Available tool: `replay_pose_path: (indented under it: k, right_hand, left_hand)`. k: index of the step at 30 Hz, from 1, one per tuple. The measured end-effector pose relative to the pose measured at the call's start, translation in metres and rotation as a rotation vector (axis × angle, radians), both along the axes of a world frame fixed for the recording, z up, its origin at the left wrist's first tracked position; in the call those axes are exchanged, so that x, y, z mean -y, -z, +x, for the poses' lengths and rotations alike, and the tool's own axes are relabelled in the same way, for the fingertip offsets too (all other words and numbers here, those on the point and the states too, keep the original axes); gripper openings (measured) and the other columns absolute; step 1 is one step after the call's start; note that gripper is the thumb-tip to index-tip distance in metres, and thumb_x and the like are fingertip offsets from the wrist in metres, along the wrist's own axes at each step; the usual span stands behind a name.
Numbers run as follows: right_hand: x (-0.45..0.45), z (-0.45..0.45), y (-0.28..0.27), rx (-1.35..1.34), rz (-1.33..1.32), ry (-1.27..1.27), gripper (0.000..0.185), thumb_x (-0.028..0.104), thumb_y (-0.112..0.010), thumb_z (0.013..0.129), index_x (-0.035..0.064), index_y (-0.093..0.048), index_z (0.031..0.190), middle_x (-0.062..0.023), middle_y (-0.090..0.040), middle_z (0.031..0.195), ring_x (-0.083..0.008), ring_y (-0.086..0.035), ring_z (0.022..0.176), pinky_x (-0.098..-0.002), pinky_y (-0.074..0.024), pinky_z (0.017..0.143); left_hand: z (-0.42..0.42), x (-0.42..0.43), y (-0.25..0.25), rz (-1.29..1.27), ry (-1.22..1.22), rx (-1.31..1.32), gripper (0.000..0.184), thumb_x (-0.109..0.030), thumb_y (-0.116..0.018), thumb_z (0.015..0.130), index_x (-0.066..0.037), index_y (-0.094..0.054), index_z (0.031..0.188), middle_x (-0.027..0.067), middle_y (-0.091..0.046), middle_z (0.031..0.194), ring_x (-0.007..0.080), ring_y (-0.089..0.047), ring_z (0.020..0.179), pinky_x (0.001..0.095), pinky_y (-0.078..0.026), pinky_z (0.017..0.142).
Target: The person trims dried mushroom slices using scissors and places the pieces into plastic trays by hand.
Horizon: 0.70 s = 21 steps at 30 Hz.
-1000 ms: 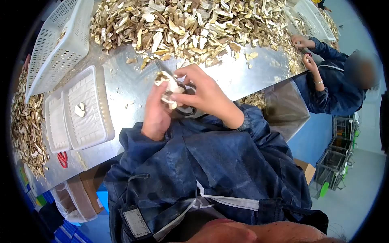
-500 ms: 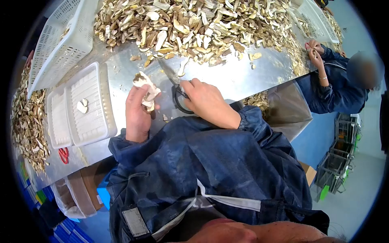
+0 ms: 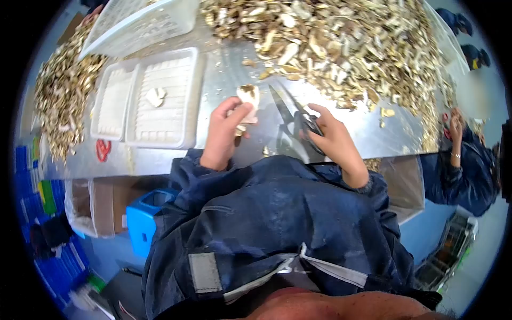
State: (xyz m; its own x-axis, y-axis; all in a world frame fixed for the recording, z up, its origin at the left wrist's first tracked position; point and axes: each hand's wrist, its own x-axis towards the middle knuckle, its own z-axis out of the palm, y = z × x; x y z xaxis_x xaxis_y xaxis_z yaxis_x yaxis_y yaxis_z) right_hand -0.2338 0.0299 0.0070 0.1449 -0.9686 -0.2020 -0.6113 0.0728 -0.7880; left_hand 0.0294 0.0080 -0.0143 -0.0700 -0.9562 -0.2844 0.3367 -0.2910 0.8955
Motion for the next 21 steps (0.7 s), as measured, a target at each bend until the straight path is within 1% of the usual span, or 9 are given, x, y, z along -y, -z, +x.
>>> replay_pose_path:
  k: [1, 3, 6, 10, 13, 14, 17, 18, 21]
  right_hand:
    - [-0.003, 0.003, -0.003, 0.076, 0.055, 0.009, 0.059, 0.031, -0.079, 0.084, 0.0055, -0.055, 0.132, -0.0172, -0.071, 0.091, -0.0272, -0.07, 0.078, -0.0374, -0.0522, 0.069]
    - [-0.01, 0.012, -0.01, 0.219, 0.033, -0.057, 0.061, 0.038, -0.083, 0.082, 0.0051, -0.058, 0.127, -0.0139, -0.069, 0.097, -0.0207, -0.066, 0.083, -0.0338, -0.0512, 0.073]
    - [-0.014, 0.02, -0.002, 0.305, 0.092, -0.131, 0.065, 0.042, -0.085, 0.079, 0.0039, -0.059, 0.125, -0.0115, -0.064, 0.102, -0.0183, -0.061, 0.086, -0.0312, -0.0499, 0.076]
    - [-0.013, 0.03, -0.01, 0.177, 0.119, -0.15, 0.066, 0.044, -0.086, 0.077, 0.0045, -0.061, 0.123, -0.0111, -0.06, 0.103, -0.021, -0.059, 0.083, -0.0329, -0.0492, 0.074]
    - [-0.015, 0.03, -0.007, 0.198, 0.07, -0.139, 0.066, 0.046, -0.086, 0.076, 0.0059, -0.061, 0.122, -0.0116, -0.06, 0.101, -0.0231, -0.059, 0.083, -0.0348, -0.0491, 0.073]
    - [-0.015, 0.032, -0.009, 0.236, 0.055, -0.158, 0.057, 0.04, -0.084, 0.082, 0.0055, -0.06, 0.12, -0.0028, -0.056, 0.089, -0.0146, -0.052, 0.08, -0.0303, -0.0445, 0.071]
    - [-0.016, 0.034, -0.012, 0.191, 0.029, -0.142, 0.054, 0.041, -0.081, 0.085, 0.0054, -0.06, 0.12, -0.0033, -0.056, 0.088, -0.0148, -0.052, 0.079, -0.0309, -0.044, 0.069]
    - [-0.018, 0.034, -0.014, 0.184, 0.02, -0.146, 0.049, 0.039, -0.078, 0.088, 0.005, -0.06, 0.118, -0.0073, -0.059, 0.086, -0.019, -0.056, 0.076, -0.033, -0.0449, 0.068]
    - [-0.024, 0.034, -0.006, 0.145, -0.073, -0.178, 0.045, 0.036, -0.076, 0.089, 0.0044, -0.059, 0.116, -0.0118, -0.062, 0.084, -0.0245, -0.059, 0.073, -0.0358, -0.0458, 0.066]
  left_hand:
    - [0.001, 0.0, 0.002, 0.004, -0.009, -0.006, 0.016, -0.017, -0.066, 0.096, -0.002, -0.063, 0.102, 0.0067, -0.068, 0.085, 0.0139, -0.07, 0.07, 0.0219, -0.048, 0.046]
    - [0.004, 0.0, 0.004, -0.003, -0.004, -0.018, 0.016, -0.017, -0.066, 0.096, -0.002, -0.063, 0.103, 0.0065, -0.069, 0.086, 0.0137, -0.07, 0.068, 0.0212, -0.048, 0.045]
    - [0.001, 0.001, 0.004, -0.002, 0.008, -0.046, 0.015, -0.017, -0.066, 0.097, -0.004, -0.063, 0.103, 0.0062, -0.069, 0.084, 0.0132, -0.069, 0.067, 0.0216, -0.047, 0.045]
    - [-0.001, -0.002, 0.002, -0.032, 0.0, -0.033, 0.013, -0.016, -0.066, 0.097, -0.005, -0.063, 0.103, 0.0056, -0.068, 0.086, 0.0134, -0.067, 0.069, 0.0234, -0.047, 0.049]
    - [-0.005, -0.006, 0.003, -0.031, 0.048, 0.011, 0.014, -0.015, -0.067, 0.096, -0.003, -0.065, 0.102, 0.0049, -0.067, 0.086, 0.0124, -0.066, 0.07, 0.0227, -0.046, 0.052]
    - [-0.007, -0.007, 0.003, -0.014, 0.067, 0.02, 0.012, -0.014, -0.066, 0.096, -0.003, -0.064, 0.1, 0.0044, -0.066, 0.085, 0.0129, -0.066, 0.069, 0.0223, -0.046, 0.051]
    - [-0.009, -0.007, 0.007, 0.014, 0.1, 0.014, 0.012, -0.015, -0.066, 0.096, -0.004, -0.064, 0.1, 0.0044, -0.066, 0.086, 0.0128, -0.066, 0.068, 0.0222, -0.047, 0.05]
    - [-0.013, -0.006, 0.006, 0.011, 0.074, 0.03, 0.011, -0.016, -0.067, 0.095, -0.006, -0.064, 0.1, 0.0051, -0.067, 0.081, 0.0118, -0.063, 0.061, 0.0219, -0.043, 0.047]
    - [-0.009, -0.005, 0.007, 0.075, 0.136, 0.099, 0.011, -0.018, -0.067, 0.095, -0.008, -0.064, 0.098, 0.0056, -0.067, 0.075, 0.0105, -0.059, 0.053, 0.0218, -0.038, 0.044]
